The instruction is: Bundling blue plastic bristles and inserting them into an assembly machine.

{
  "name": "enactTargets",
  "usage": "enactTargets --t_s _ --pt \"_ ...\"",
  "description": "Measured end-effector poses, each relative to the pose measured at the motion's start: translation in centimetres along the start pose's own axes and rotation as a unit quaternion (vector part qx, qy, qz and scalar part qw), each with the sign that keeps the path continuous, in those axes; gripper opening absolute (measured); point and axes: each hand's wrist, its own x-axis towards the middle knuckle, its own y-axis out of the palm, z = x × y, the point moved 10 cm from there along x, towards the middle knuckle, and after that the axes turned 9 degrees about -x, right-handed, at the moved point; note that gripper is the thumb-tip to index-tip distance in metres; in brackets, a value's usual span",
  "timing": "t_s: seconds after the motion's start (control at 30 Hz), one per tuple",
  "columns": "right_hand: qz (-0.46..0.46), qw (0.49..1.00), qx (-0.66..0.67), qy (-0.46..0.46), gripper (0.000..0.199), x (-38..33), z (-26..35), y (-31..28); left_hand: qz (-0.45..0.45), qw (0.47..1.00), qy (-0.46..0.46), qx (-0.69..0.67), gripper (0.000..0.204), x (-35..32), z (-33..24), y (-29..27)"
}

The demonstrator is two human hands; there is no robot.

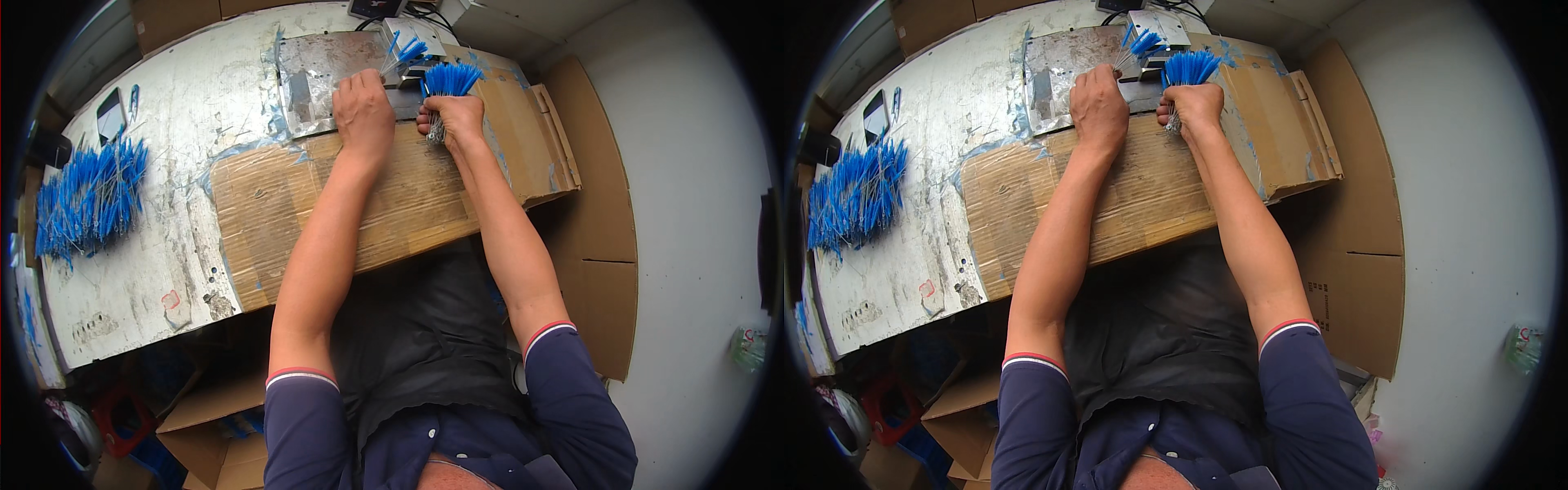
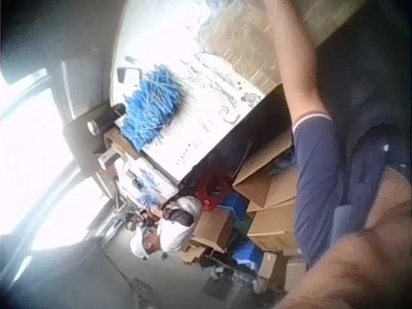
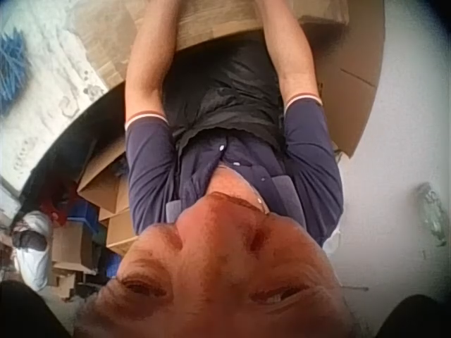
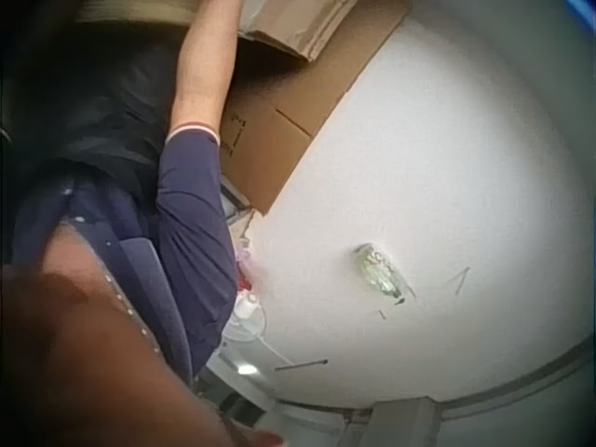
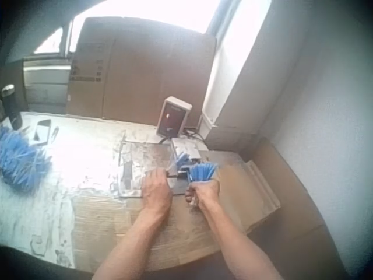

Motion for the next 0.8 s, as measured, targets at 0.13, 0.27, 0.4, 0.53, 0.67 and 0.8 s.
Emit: enactTargets --t_s 0.13,0.27,0.4,0.53,0.67,0.8 --pt "0.039 0.991 0.12 0.051 0.006 0.4 -1.0 0.5 0.006 1.0 0.013 0.003 0.011 0.1 -0.1 0.3" --pt "0.023 0.986 0.156 0.054 0.007 0.3 -1.7 -0.1 0.042 0.999 0.01 -0.015 0.011 -0.1 -0.2 1.1" --pt "0.026 0.989 0.142 0.025 0.008 0.0 -1.6 -0.2 0.062 0.998 0.013 -0.029 0.011 -0.2 -0.1 1.6" --pt "0.038 0.986 0.162 0.021 0.009 -0.3 -1.7 -0.5 0.077 0.996 0.006 -0.036 0.011 -0.2 -0.3 1.6" --pt "0.054 0.979 0.195 0.033 0.008 -0.5 -1.9 -0.6 0.083 0.996 0.017 -0.025 0.011 -0.2 -0.6 1.6" --pt "0.046 0.981 0.187 0.039 0.007 -0.5 -2.3 -0.8 0.1 0.995 0.027 -0.006 0.011 -0.2 -1.1 1.7"
